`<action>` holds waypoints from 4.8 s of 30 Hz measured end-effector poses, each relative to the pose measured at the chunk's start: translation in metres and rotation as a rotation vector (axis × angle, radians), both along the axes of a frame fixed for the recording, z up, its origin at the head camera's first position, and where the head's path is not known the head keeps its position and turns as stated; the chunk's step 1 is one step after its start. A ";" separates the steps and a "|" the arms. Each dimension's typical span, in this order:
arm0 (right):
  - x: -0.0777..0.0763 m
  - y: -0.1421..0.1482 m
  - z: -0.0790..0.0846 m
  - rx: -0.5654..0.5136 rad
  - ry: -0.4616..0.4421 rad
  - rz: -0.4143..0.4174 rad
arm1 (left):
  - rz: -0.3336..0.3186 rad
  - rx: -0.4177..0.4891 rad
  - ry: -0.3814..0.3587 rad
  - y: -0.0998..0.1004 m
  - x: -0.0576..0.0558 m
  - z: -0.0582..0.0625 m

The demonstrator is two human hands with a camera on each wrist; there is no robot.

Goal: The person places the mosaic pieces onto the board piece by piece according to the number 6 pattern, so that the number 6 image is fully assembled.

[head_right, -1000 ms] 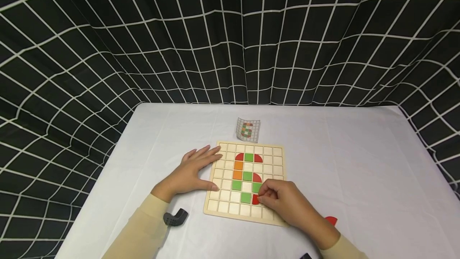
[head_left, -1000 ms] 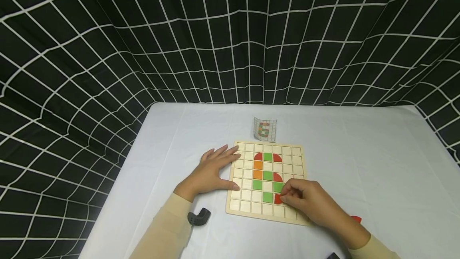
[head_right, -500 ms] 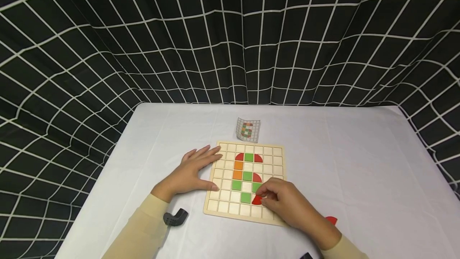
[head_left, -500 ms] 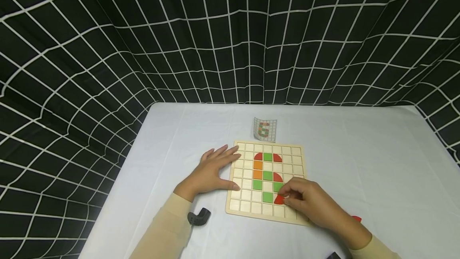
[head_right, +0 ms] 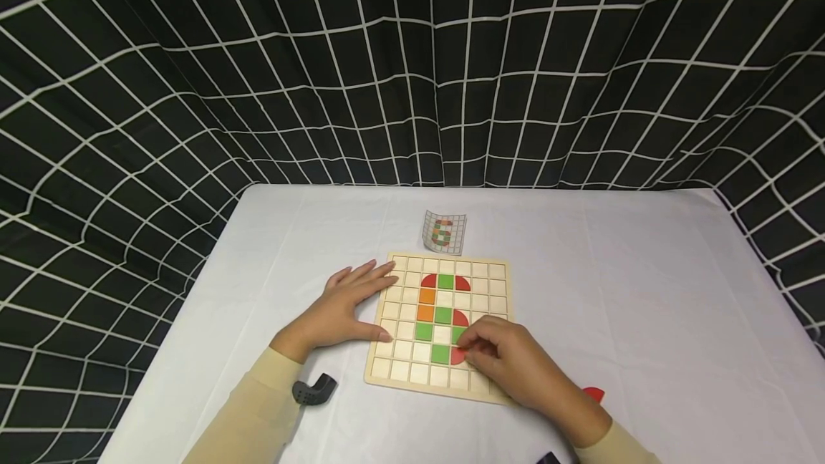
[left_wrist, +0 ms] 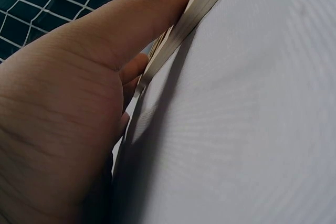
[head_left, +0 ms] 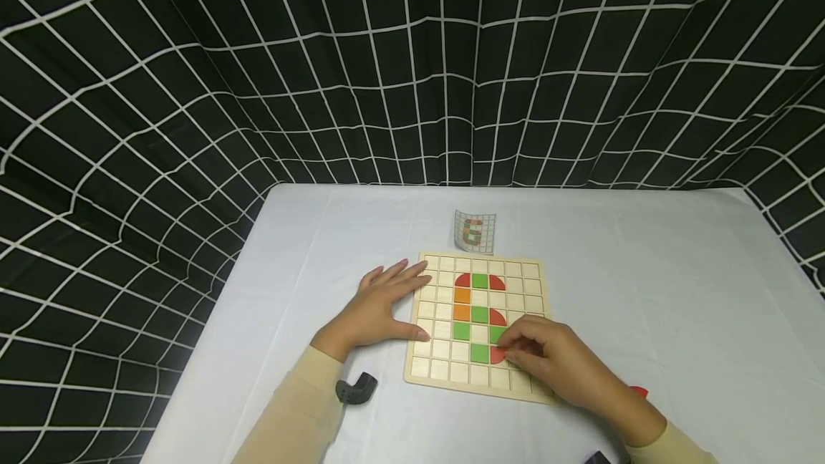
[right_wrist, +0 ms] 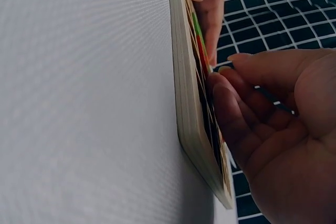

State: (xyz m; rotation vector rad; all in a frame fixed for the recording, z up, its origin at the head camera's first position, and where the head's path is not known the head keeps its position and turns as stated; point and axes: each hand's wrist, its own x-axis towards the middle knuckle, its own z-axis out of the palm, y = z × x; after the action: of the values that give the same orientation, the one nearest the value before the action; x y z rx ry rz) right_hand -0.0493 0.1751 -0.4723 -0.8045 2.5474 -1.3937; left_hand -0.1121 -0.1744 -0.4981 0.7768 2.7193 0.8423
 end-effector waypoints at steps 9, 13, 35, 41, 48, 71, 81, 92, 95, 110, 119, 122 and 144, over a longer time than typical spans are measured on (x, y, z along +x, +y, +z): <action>0.000 0.000 0.000 -0.037 -0.019 0.001 | 0.002 0.002 0.005 0.000 -0.001 -0.002; -0.001 0.001 0.000 -0.059 -0.019 -0.001 | -0.002 0.004 0.006 0.000 -0.001 -0.001; -0.004 0.015 0.014 -0.158 -0.078 -0.034 | 0.002 0.006 0.002 -0.001 0.001 -0.001; -0.004 0.020 0.015 -0.140 -0.066 -0.050 | -0.003 0.013 0.009 0.000 0.000 -0.002; -0.002 0.028 0.014 -0.129 -0.046 -0.057 | -0.003 0.019 0.011 -0.001 0.000 -0.001; 0.018 0.086 0.008 -0.026 -0.052 -0.225 | 0.007 -0.001 0.009 0.000 0.000 -0.004; 0.024 0.109 0.001 0.040 -0.069 -0.297 | 0.002 0.004 0.016 0.000 0.001 -0.005; 0.031 0.124 0.001 0.252 -0.190 -0.379 | 0.003 -0.001 0.012 0.000 0.001 -0.004; 0.033 0.128 -0.001 0.288 -0.189 -0.379 | 0.002 0.004 0.014 0.000 0.001 -0.004; 0.039 0.143 -0.007 0.470 -0.298 -0.407 | 0.002 0.003 0.015 0.000 0.001 -0.004; 0.051 0.155 -0.015 0.500 -0.292 -0.380 | 0.001 0.002 0.018 -0.001 0.000 -0.006; 0.053 0.159 -0.016 0.505 -0.267 -0.363 | 0.005 -0.005 0.015 -0.001 0.000 -0.007; 0.059 0.147 -0.020 0.439 -0.048 -0.388 | -0.004 0.006 0.020 -0.001 0.001 -0.006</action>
State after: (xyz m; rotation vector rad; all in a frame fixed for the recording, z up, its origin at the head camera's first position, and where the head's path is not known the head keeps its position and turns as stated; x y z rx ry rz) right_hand 0.0097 0.3222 -0.4924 -0.2093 2.9126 -0.8458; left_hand -0.1110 -0.1759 -0.5037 0.7952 2.7332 0.8463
